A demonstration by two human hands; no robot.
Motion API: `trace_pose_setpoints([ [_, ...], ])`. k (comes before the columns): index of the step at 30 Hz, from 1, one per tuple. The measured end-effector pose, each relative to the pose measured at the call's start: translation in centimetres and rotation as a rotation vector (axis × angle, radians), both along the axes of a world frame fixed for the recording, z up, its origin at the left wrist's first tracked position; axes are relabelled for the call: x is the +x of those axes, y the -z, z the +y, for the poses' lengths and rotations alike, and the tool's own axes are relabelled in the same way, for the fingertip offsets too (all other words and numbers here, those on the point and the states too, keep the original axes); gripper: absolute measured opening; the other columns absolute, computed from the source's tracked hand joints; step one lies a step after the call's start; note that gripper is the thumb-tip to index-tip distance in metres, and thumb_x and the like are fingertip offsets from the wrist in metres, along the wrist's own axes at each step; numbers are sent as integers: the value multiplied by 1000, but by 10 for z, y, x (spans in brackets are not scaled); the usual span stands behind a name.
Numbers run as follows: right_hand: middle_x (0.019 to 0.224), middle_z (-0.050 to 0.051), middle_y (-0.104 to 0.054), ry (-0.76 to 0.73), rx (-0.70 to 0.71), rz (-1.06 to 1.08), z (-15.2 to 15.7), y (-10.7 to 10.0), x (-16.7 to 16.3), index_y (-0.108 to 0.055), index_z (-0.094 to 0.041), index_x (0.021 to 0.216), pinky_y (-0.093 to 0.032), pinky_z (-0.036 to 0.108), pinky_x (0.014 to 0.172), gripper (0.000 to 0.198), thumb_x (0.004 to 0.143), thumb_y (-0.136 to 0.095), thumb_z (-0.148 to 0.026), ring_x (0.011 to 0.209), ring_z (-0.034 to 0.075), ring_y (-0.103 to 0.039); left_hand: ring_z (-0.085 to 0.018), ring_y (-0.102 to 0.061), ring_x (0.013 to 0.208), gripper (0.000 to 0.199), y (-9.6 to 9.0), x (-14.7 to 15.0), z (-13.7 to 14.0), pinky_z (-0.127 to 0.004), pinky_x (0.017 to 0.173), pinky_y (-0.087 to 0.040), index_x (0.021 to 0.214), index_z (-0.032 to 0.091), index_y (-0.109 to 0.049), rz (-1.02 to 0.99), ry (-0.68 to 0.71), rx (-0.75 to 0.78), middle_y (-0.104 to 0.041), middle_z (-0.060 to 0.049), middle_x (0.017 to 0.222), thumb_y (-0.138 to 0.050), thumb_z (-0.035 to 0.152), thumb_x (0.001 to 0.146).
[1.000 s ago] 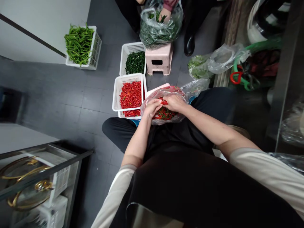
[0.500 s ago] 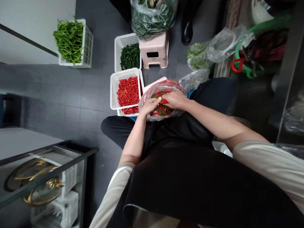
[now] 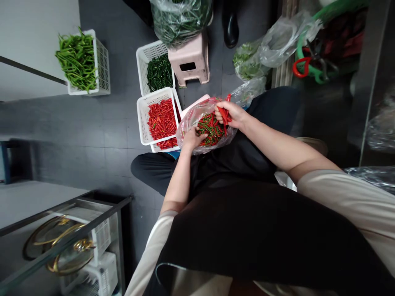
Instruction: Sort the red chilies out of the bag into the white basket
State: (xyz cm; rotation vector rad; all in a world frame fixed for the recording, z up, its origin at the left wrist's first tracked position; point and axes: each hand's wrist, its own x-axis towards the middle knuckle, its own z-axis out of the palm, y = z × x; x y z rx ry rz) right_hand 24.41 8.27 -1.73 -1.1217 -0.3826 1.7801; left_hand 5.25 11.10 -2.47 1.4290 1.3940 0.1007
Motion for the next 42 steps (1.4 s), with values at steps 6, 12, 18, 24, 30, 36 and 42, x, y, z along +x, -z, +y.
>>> trace_pose_setpoints([
  [6,54,-5,-46,7,-19,208,-2,-7,14,-39,-19,68,-49,23,50,20,77,-54,-29,49,9,-48,-27,-62,96,47,22,47,-17,-34,83,-42,92,16,-61,435,304,207,-67,-14,94,-63,58,72],
  [12,54,-7,-45,-62,58,196,-15,-3,16,-42,-18,71,-34,16,38,19,69,-61,-18,41,5,-37,-26,-62,97,28,39,45,-24,-33,84,-43,98,16,-60,395,278,344,-65,-14,100,-57,38,80],
  [18,42,-8,-41,-171,68,-142,-29,11,0,-50,-18,71,-30,18,35,25,68,-73,-28,36,6,-35,-10,-53,53,21,33,4,-12,-22,59,-44,69,17,-54,-144,-98,-10,-56,1,58,-58,33,81],
  [24,40,-7,-45,-150,141,-429,-32,16,-27,-58,-15,72,-28,19,35,24,67,-74,-33,35,6,-37,-2,-49,47,23,14,4,-18,-14,55,-44,69,15,-52,-442,-469,-166,-52,6,56,-68,32,76],
  [30,38,-7,-42,-84,141,-414,-33,12,-42,-57,-16,64,-24,20,35,23,66,-73,-32,35,6,-34,-2,-52,50,20,7,4,-22,-14,54,-45,71,15,-58,-505,-452,-121,-57,6,60,-72,30,72],
  [36,56,-3,-53,-116,-35,8,-37,15,-41,-52,-17,70,-27,19,35,29,66,-74,-35,38,5,-34,1,-53,52,15,4,-8,-21,-10,60,-47,81,14,-62,-654,-501,-388,-63,3,70,-70,26,76],
  [42,48,-8,-45,13,135,-475,-39,8,-46,-56,-18,74,-24,19,37,31,61,-77,-36,39,6,-34,1,-54,54,12,1,-4,-23,-10,61,-48,78,14,-62,-595,-558,-418,-61,4,68,-69,24,77],
])
